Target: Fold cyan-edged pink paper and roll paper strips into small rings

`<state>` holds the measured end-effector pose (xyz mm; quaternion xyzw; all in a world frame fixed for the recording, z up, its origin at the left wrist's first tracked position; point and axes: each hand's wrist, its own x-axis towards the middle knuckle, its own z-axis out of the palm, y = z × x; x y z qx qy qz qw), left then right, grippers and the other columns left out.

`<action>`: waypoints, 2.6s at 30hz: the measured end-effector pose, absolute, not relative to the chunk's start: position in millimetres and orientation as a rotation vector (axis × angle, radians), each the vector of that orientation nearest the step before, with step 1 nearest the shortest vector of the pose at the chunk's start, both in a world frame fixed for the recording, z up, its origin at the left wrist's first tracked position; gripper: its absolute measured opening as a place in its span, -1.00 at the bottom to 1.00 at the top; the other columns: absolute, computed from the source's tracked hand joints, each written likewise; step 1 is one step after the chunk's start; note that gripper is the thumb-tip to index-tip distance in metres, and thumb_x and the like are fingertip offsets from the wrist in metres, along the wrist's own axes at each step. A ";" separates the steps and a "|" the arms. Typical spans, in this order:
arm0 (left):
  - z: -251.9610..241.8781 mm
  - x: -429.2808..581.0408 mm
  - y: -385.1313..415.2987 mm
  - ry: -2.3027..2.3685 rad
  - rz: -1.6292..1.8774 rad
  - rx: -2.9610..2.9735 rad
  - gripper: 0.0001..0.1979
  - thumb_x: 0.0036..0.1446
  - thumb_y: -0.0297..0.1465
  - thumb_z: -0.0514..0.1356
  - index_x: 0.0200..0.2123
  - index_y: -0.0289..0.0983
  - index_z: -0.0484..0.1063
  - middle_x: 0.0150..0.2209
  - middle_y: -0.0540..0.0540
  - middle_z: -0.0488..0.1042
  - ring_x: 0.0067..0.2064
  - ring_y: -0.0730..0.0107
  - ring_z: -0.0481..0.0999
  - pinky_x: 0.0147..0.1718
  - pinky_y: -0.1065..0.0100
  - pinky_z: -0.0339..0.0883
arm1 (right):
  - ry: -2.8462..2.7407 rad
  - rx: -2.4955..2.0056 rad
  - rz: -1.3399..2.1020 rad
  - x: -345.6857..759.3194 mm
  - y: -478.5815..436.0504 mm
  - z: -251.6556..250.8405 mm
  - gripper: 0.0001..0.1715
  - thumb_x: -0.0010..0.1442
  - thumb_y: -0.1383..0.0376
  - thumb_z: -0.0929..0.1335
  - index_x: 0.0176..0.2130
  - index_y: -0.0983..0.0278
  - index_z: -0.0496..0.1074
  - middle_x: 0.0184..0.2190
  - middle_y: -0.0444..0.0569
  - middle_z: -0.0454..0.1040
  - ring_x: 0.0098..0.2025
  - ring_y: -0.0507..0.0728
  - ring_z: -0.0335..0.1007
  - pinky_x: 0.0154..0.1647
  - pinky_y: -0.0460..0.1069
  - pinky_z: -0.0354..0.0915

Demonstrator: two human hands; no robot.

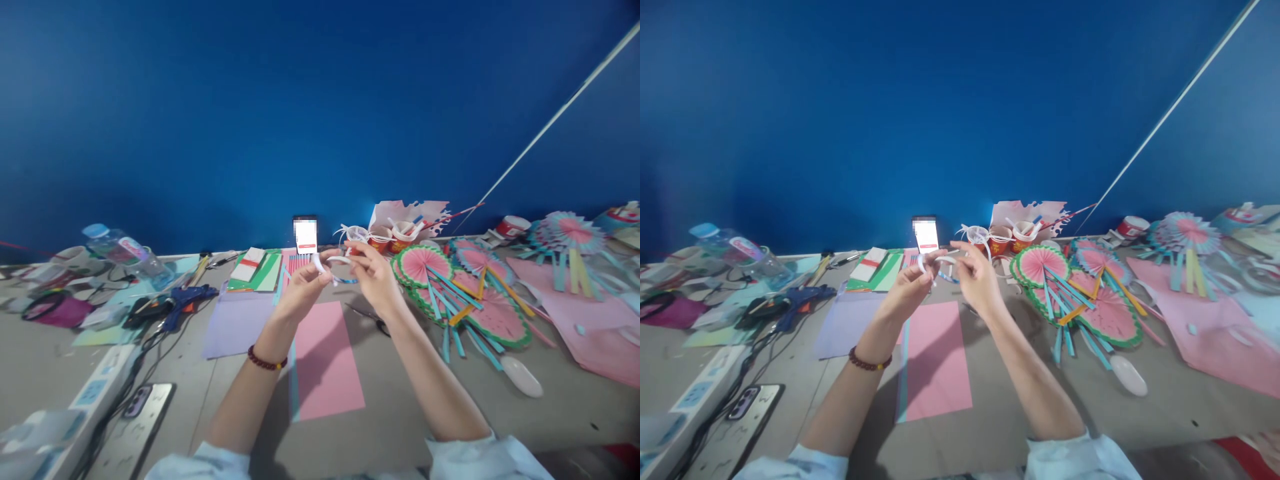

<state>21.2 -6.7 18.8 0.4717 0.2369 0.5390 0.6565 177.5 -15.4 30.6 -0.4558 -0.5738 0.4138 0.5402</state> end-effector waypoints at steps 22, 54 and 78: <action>27.1 5.7 -0.7 1.143 1.486 1.189 -0.69 -0.19 -0.17 0.41 -0.46 -0.29 0.53 -0.48 -0.01 0.49 -0.43 0.47 0.44 -0.43 0.45 0.33 | -1.507 -1.253 0.817 186.3 31.5 -21.2 -0.73 0.09 0.28 0.36 -0.20 0.20 0.59 -0.23 -0.01 0.61 -0.19 0.17 0.49 -0.08 0.09 0.34; 14.0 5.2 -7.3 0.986 0.976 1.710 -0.32 -0.11 -0.31 0.39 0.11 -0.23 0.29 -0.41 -0.01 0.47 -0.45 0.39 0.45 -0.48 0.42 0.30 | -1.358 -0.981 1.305 163.8 8.0 3.4 -0.73 -0.01 0.10 0.44 -0.41 0.26 0.48 -0.46 -0.12 0.49 -0.41 0.02 0.36 -0.31 -0.06 0.28; 30.0 -5.6 6.7 1.037 1.467 1.173 -0.73 -0.19 -0.21 0.40 -0.53 -0.30 0.52 -0.58 -0.02 0.48 -0.53 0.47 0.44 -0.48 0.42 0.37 | -1.667 -0.874 1.358 184.2 1.6 18.7 -0.63 0.07 0.22 0.41 -0.09 0.22 0.45 -0.18 -0.02 0.51 -0.14 0.10 0.44 -0.12 0.01 0.36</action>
